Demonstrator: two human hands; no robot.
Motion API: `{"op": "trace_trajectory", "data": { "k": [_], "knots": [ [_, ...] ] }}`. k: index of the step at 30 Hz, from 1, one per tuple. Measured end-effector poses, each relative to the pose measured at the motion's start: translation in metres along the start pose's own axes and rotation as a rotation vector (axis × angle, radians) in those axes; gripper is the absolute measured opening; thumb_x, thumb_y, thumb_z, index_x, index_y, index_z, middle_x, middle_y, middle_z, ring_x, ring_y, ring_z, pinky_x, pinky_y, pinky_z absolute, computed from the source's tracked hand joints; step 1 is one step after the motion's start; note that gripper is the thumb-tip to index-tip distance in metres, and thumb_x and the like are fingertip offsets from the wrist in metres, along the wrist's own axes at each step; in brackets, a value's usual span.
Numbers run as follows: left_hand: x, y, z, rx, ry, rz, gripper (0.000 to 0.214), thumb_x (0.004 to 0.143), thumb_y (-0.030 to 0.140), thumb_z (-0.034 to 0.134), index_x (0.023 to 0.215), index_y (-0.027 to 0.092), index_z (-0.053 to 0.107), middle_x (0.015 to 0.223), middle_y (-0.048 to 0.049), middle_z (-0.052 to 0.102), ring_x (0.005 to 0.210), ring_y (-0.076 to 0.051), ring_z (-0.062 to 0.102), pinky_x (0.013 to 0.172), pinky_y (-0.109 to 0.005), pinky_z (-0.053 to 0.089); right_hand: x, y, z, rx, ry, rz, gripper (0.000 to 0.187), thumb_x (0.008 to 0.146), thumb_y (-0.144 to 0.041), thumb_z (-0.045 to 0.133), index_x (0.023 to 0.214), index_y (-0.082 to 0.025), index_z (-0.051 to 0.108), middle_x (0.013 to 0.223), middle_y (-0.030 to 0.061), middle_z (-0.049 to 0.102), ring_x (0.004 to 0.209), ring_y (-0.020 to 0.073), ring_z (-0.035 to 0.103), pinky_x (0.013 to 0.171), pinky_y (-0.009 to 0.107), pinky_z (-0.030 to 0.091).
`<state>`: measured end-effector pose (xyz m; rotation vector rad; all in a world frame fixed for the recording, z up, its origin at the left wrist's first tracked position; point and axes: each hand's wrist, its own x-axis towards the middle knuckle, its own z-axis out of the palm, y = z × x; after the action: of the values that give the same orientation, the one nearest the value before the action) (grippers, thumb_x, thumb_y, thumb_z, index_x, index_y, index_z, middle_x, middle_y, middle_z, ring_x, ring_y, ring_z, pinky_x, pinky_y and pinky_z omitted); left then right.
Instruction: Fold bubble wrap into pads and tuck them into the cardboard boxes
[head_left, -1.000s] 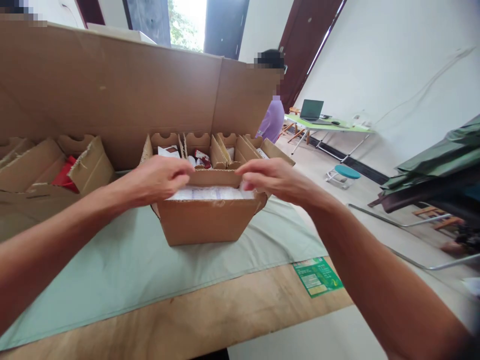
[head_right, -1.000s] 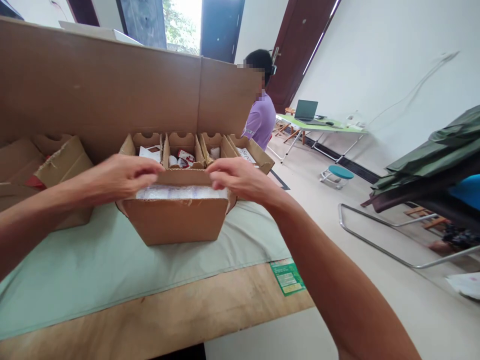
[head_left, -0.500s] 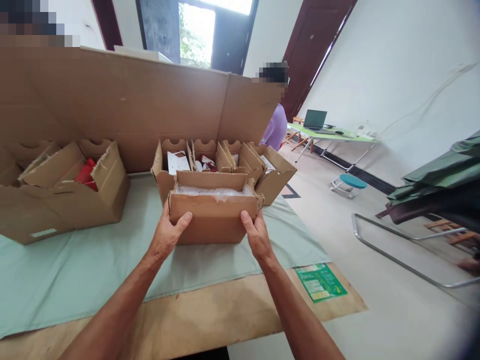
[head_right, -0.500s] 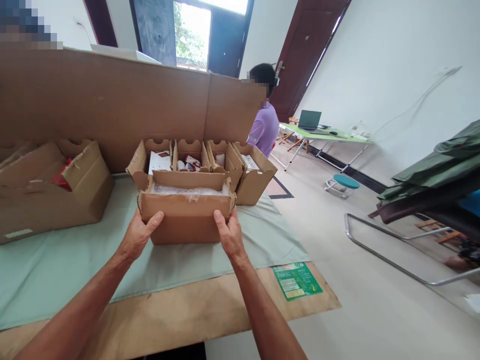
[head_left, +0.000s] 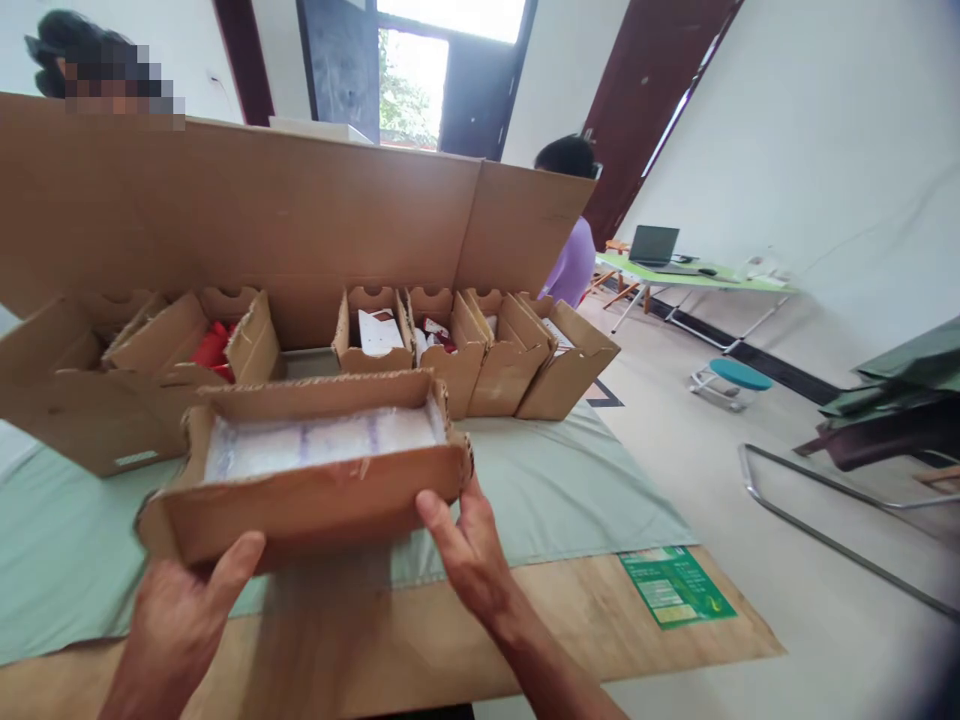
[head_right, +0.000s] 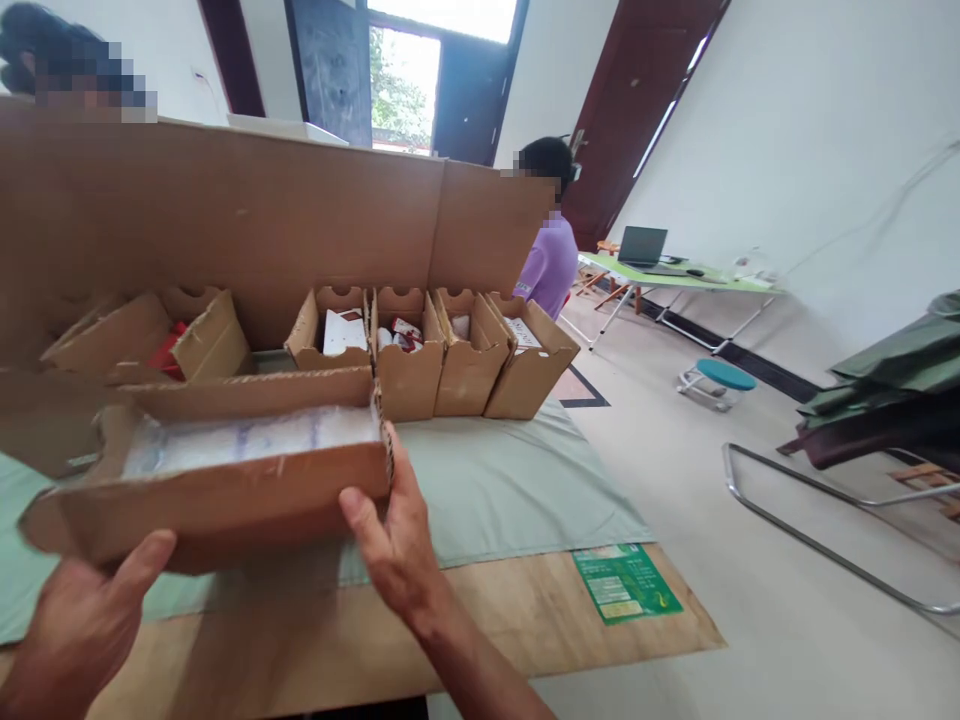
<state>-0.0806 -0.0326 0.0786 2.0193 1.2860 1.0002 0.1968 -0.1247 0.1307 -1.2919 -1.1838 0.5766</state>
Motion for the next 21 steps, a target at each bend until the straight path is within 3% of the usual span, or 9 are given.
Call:
{"op": "trace_trajectory", "data": {
  "k": [1, 3, 5, 7, 9, 12, 15, 18, 21],
  "knots": [
    [0.01, 0.018, 0.0, -0.033, 0.133, -0.076, 0.068, 0.092, 0.054, 0.059, 0.156, 0.036, 0.046, 0.109, -0.0038, 0.08, 0.112, -0.04, 0.073, 0.088, -0.058, 0.064, 0.008, -0.002, -0.001, 0.008, 0.012, -0.008, 0.071, 0.096, -0.058, 0.058, 0.159, -0.031, 0.041, 0.15, 0.0065, 0.059, 0.139, 0.0315, 0.055, 0.116, 0.047, 0.047],
    [0.023, 0.056, 0.013, -0.188, 0.084, -0.107, 0.08, 0.088, 0.06, 0.064, 0.156, 0.022, 0.045, 0.121, -0.0097, 0.077, 0.117, -0.037, 0.071, 0.098, -0.052, 0.062, 0.01, -0.003, -0.013, -0.027, 0.09, 0.005, 0.069, 0.096, -0.06, 0.057, 0.156, -0.028, 0.045, 0.138, 0.0092, 0.067, 0.13, 0.0329, 0.062, 0.111, 0.047, 0.051],
    [0.02, 0.084, 0.036, -0.338, 0.044, -0.092, 0.088, 0.088, 0.066, 0.06, 0.158, 0.018, 0.039, 0.129, -0.0137, 0.073, 0.122, -0.035, 0.069, 0.103, -0.048, 0.059, -0.012, 0.0, -0.035, -0.148, 0.214, 0.055, 0.064, 0.096, -0.061, 0.058, 0.149, -0.027, 0.053, 0.128, 0.0103, 0.071, 0.123, 0.035, 0.065, 0.105, 0.047, 0.054],
    [-0.001, 0.094, 0.055, -0.395, -0.048, -0.072, 0.092, 0.088, 0.068, 0.06, 0.163, 0.021, 0.031, 0.141, -0.0154, 0.066, 0.131, -0.034, 0.064, 0.109, -0.048, 0.055, -0.048, 0.004, -0.058, -0.309, 0.328, 0.113, 0.056, 0.096, -0.06, 0.058, 0.142, -0.028, 0.059, 0.121, 0.0103, 0.073, 0.121, 0.0372, 0.065, 0.103, 0.048, 0.054],
    [-0.029, 0.085, 0.061, -0.362, -0.073, -0.082, 0.09, 0.088, 0.067, 0.061, 0.163, 0.026, 0.032, 0.146, -0.0141, 0.063, 0.136, -0.034, 0.06, 0.11, -0.045, 0.055, -0.08, 0.007, -0.068, -0.398, 0.366, 0.173, 0.05, 0.097, -0.057, 0.058, 0.14, -0.031, 0.061, 0.115, 0.0093, 0.074, 0.119, 0.0381, 0.066, 0.101, 0.047, 0.055],
    [-0.055, 0.053, 0.04, -0.209, 0.054, -0.143, 0.086, 0.087, 0.068, 0.062, 0.159, 0.027, 0.041, 0.136, -0.0125, 0.07, 0.136, -0.037, 0.059, 0.107, -0.046, 0.057, -0.087, 0.008, -0.045, -0.339, 0.286, 0.182, 0.05, 0.1, -0.055, 0.053, 0.143, -0.031, 0.058, 0.117, 0.0093, 0.074, 0.119, 0.0374, 0.065, 0.102, 0.048, 0.054],
    [-0.046, 0.03, 0.002, -0.07, 0.217, -0.177, 0.074, 0.087, 0.065, 0.065, 0.149, 0.027, 0.053, 0.12, -0.0089, 0.075, 0.131, -0.038, 0.062, 0.106, -0.048, 0.057, -0.044, 0.008, 0.003, -0.112, 0.061, 0.077, 0.06, 0.097, -0.057, 0.059, 0.149, -0.028, 0.053, 0.132, 0.0096, 0.069, 0.126, 0.0353, 0.062, 0.109, 0.048, 0.051],
    [-0.032, 0.033, -0.02, -0.021, 0.337, -0.272, 0.061, 0.088, 0.064, 0.065, 0.136, 0.027, 0.062, 0.112, -0.0076, 0.075, 0.125, -0.037, 0.065, 0.109, -0.051, 0.053, 0.001, 0.009, 0.039, 0.071, -0.079, 0.002, 0.059, 0.098, -0.056, 0.06, 0.149, -0.027, 0.053, 0.141, 0.0084, 0.065, 0.13, 0.0312, 0.06, 0.111, 0.044, 0.05],
    [-0.036, 0.046, -0.013, -0.074, 0.452, -0.381, 0.068, 0.088, 0.063, 0.065, 0.139, 0.019, 0.059, 0.119, -0.013, 0.072, 0.129, -0.04, 0.061, 0.117, -0.058, 0.043, 0.026, 0.019, 0.054, 0.136, -0.167, -0.035, 0.06, 0.098, -0.055, 0.059, 0.149, -0.023, 0.052, 0.144, 0.0095, 0.063, 0.133, 0.0295, 0.058, 0.112, 0.041, 0.049]
  ]
}}
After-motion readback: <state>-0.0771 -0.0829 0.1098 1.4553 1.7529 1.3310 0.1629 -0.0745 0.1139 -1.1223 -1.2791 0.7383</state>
